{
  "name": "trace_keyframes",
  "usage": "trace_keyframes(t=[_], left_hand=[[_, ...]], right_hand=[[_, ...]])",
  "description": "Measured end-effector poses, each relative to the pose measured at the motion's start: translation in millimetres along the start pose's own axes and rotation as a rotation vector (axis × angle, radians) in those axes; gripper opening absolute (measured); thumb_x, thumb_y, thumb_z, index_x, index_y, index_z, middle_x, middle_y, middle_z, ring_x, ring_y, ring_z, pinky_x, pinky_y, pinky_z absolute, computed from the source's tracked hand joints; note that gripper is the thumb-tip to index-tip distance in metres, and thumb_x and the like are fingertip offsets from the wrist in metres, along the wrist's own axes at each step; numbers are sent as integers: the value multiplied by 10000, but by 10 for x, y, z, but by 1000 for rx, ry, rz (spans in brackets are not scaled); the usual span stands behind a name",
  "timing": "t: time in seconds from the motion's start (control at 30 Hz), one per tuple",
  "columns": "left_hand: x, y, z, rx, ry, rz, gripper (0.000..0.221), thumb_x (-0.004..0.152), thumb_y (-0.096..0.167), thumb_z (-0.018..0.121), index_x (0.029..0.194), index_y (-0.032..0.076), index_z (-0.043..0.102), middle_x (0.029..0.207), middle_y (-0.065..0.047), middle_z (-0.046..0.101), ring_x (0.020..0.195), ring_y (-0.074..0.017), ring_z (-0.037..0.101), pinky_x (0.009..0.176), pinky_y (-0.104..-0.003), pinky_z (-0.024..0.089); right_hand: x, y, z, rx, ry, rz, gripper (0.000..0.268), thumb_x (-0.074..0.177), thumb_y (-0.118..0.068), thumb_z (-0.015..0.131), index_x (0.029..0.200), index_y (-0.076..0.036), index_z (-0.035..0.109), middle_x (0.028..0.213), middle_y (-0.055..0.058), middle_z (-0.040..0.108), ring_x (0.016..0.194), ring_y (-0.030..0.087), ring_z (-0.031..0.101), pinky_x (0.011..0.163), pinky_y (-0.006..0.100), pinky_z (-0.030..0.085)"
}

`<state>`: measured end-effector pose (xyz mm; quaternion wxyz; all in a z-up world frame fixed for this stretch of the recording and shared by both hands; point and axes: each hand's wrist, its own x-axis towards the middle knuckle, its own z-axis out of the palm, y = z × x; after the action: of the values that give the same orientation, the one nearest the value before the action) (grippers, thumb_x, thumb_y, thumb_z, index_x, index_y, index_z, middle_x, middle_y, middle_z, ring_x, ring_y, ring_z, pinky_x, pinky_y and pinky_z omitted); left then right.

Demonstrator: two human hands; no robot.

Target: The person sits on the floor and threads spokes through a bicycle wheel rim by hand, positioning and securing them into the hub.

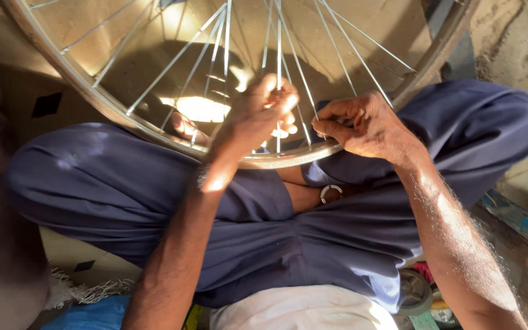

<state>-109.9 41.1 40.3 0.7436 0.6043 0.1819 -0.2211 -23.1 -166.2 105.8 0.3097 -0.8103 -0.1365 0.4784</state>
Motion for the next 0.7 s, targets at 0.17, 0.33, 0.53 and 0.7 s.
trace_keyframes(t=[0.17,0.33,0.53,0.7], left_hand=[[168,66,310,153,237,-79,365,903,310,761,1142,58,648,803,-43,700,633,-120,733,468,-272,607],[250,121,390,-37,292,-101,211,868,237,788,947,53,720,702,-73,747,510,-110,707,387,-250,563],[138,333,223,12,276,-186,233,846,175,826,780,-15,710,665,-88,726,485,-107,640,385,-248,516],[158,338,246,131,288,-167,232,829,175,849,793,-14,721,672,-79,736,507,-79,667,441,-224,558]], right_hand=[[28,-103,-28,-92,-53,87,124,877,-178,792,971,-103,819,669,53,741,545,116,600,521,301,477],[20,5,1,-30,2,18,139,872,-140,777,999,-85,794,730,34,758,592,111,649,525,278,498],[-280,317,33,449,509,-333,182,960,-52,682,1106,56,682,1073,109,712,894,118,688,767,234,566],[-40,489,-26,458,804,-215,191,1153,-120,731,1154,69,705,928,92,724,797,115,694,741,248,593]])
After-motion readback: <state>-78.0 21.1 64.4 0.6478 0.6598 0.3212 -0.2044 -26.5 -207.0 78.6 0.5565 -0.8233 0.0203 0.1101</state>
